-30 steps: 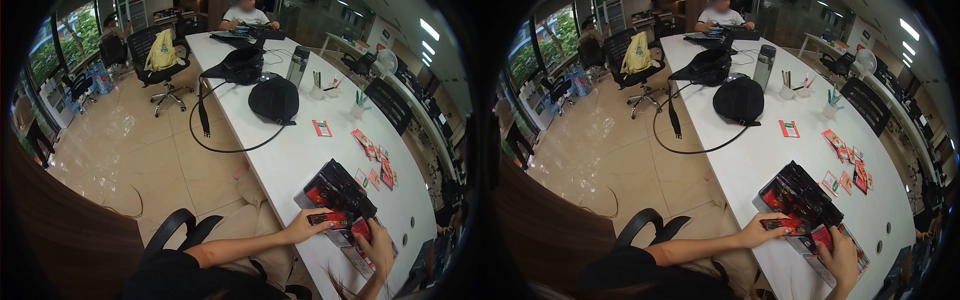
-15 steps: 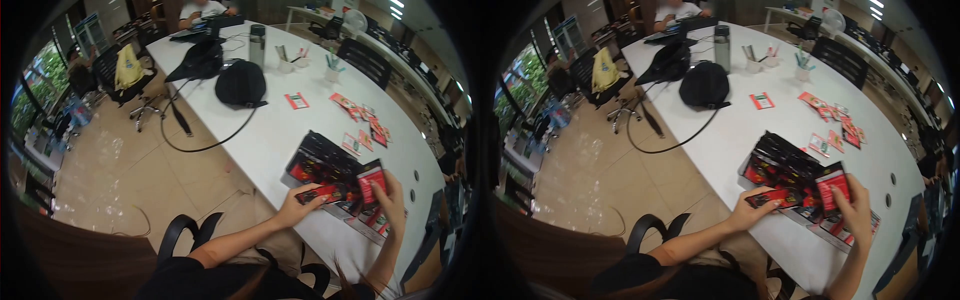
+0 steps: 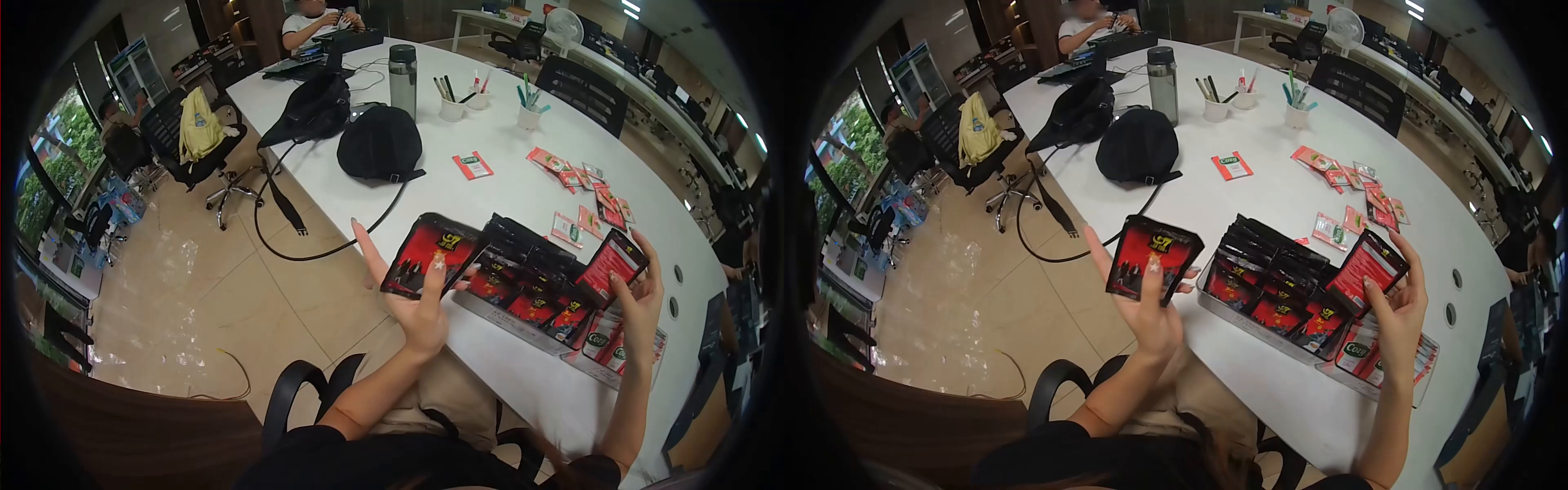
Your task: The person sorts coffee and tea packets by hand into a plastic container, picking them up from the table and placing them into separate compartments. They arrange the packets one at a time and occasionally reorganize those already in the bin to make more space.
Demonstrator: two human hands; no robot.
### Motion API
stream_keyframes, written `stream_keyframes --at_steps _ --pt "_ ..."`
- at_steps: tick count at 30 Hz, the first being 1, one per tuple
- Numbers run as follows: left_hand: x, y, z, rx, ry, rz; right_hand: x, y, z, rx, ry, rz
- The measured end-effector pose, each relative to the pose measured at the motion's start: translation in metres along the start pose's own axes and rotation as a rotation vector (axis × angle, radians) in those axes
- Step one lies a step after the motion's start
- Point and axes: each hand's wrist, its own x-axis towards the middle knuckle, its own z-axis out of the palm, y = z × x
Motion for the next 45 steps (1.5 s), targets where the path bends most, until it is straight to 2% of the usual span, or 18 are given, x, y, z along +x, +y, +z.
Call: stream_keyframes --at_steps 3,5,6,7,9,11,12,13,19,23,25,27,28,30,33,34,38,45 --pt "-0.012 -0.017 -0.009 -0.043 -0.088 -0.032 0.003 0.012 -0.014 -0.129 0.170 -0.156" --pt "-0.031 -0.047 -0.028 0.078 -0.284 -0.015 0.003 0.019 -0.027 -0.094 0.279 -0.157" --pt "-0.040 -0.053 -0.029 0.039 -0.297 -0.100 0.001 0.017 -0.030 -0.101 0.332 -0.183" --pt "-0.043 -0.054 -0.033 0.266 -0.379 -0.258 0.001 0.014 -0.032 -0.104 0.386 -0.204" --pt "-0.039 -0.058 -0.032 0.260 -0.480 0.021 0.002 0.011 -0.032 -0.066 0.471 -0.265" --pt "-0.038 -0.061 -0.029 0.230 -0.434 -0.102 0.003 0.004 -0.027 -0.119 0.462 -0.246" --pt "-0.037 -0.060 -0.030 0.171 -0.393 -0.300 0.005 0.004 -0.025 -0.141 0.454 -0.224" --pt "-0.036 -0.056 -0.028 0.168 -0.335 -0.330 0.005 0.007 -0.027 -0.167 0.457 -0.200" --pt "-0.032 -0.052 -0.024 0.064 -0.294 -0.345 0.004 0.010 -0.024 0.032 0.382 -0.127" --pt "-0.031 -0.052 -0.024 0.067 -0.303 -0.367 0.003 -0.002 -0.011 0.012 0.313 -0.134" --pt "-0.031 -0.051 -0.024 0.061 -0.297 -0.394 0.000 -0.002 -0.014 -0.098 0.263 -0.098" --pt "-0.031 -0.050 -0.025 0.062 -0.304 -0.406 0.002 0.009 -0.025 -0.135 0.047 -0.155" --pt "-0.031 -0.051 -0.027 0.056 -0.307 -0.416 0.001 0.009 -0.023 -0.181 0.026 -0.193" --pt "-0.031 -0.051 -0.026 0.031 -0.303 -0.447 -0.002 0.001 -0.019 -0.256 0.024 -0.210" --pt "-0.031 -0.052 -0.028 0.030 -0.324 -0.456 -0.001 -0.019 -0.016 -0.651 -0.006 -0.429" --pt "-0.031 -0.051 -0.028 0.028 -0.322 -0.462 -0.002 -0.021 -0.013 -0.664 0.081 -0.446" --pt "-0.031 -0.051 -0.028 0.016 -0.328 -0.473 -0.003 -0.019 -0.030 -0.589 -0.020 -0.301" --pt "-0.030 -0.049 -0.028 -0.008 -0.347 -0.469 -0.003 -0.022 -0.021 -0.743 -0.193 -0.316"
